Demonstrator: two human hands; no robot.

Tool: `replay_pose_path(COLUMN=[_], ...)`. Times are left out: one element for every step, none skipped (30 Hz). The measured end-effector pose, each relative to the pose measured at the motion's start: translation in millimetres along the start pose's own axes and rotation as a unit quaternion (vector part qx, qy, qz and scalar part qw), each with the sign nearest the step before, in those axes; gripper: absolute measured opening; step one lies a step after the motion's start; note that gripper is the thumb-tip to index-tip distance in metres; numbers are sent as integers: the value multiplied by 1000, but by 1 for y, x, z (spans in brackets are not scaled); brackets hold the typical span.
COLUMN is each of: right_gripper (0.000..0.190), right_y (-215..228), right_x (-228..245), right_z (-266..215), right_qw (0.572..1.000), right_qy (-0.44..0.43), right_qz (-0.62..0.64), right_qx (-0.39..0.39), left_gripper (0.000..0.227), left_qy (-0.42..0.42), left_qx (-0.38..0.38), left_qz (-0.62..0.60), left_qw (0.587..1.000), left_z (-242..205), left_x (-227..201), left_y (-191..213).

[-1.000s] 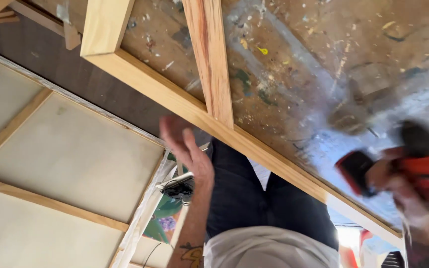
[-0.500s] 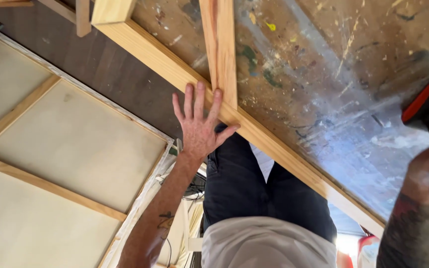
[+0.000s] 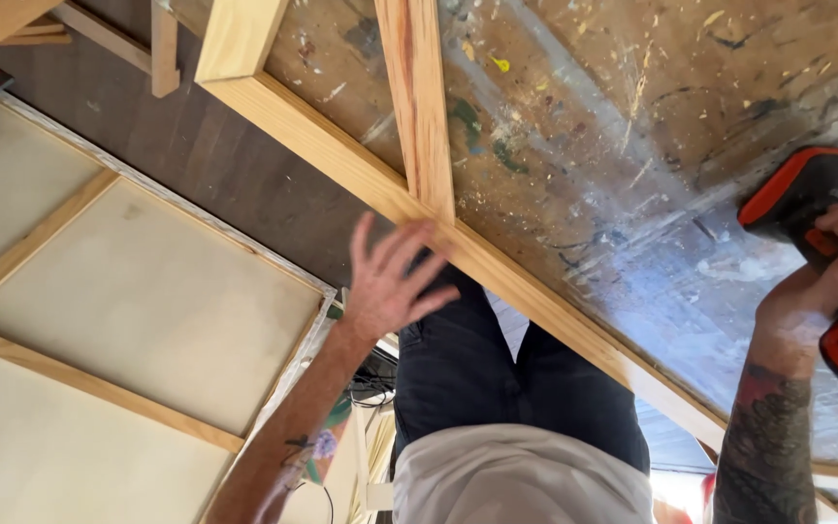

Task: Assembling a wooden frame by clamping pieces, drilling pilot holes, applying glue, and driving screws.

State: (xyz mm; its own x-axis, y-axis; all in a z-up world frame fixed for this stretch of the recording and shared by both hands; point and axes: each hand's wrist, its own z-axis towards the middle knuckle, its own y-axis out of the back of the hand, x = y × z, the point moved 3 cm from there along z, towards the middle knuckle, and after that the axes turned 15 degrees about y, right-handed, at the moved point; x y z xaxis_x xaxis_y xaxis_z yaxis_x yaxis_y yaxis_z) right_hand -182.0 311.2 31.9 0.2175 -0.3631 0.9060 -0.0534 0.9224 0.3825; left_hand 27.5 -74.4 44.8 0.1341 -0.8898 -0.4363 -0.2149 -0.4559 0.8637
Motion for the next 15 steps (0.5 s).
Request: replay_pose_path(right_gripper=[45,44,44,43,41,41,43,46,46,48,51,51,49,48,48], right_y=[0,-2,0,-1,-1,-1,0,6,0,0,1,1,-1,-8,-16], right_x=[2,2,4,8,13,10,5,2,-2,-4,-5,1,11,18,21], right_z=[0,2,4,5,7,5,4,1,3,1,-1,2,5,11,13], right_qw=[1000,1000,1000,998,993,993,995,996,996,999,1000,1000,999,996,996], right_qy=[7,17,17,45,73,77,66,54,56,26,-4,-5,30,69,72], right_qz=[-6,-10,-10,-22,-34,-28,-29,-37,-39,-32,-26,-24,-30,-34,-31], right_qx=[0,0,-1,41,83,82,73,62,60,26,-8,-4,25,46,42], left_gripper=[60,42,42,45,48,48,66,85,85,84,84,84,90,96,96], left_qy=[68,134,134,160,186,187,210,227,224,223,222,226,226,219,217], left_qx=[-61,-123,-123,-152,-180,-184,-121,-55,-57,-64,-72,-70,-36,-8,-12], left_qz=[-2,-3,-4,4,12,16,72,121,120,120,119,119,125,134,138], left_qw=[996,983,983,975,966,965,967,965,965,965,965,964,966,966,966], left_z=[4,9,18,22,27,24,24,24,27,25,22,13,5,3,4], left_x=[2,7,8,10,11,4,-2,-9,-8,-12,-15,-17,-19,-14,-13], left_y=[14,27,25,27,29,23,13,1,0,1,1,-10,-22,-35,-25])
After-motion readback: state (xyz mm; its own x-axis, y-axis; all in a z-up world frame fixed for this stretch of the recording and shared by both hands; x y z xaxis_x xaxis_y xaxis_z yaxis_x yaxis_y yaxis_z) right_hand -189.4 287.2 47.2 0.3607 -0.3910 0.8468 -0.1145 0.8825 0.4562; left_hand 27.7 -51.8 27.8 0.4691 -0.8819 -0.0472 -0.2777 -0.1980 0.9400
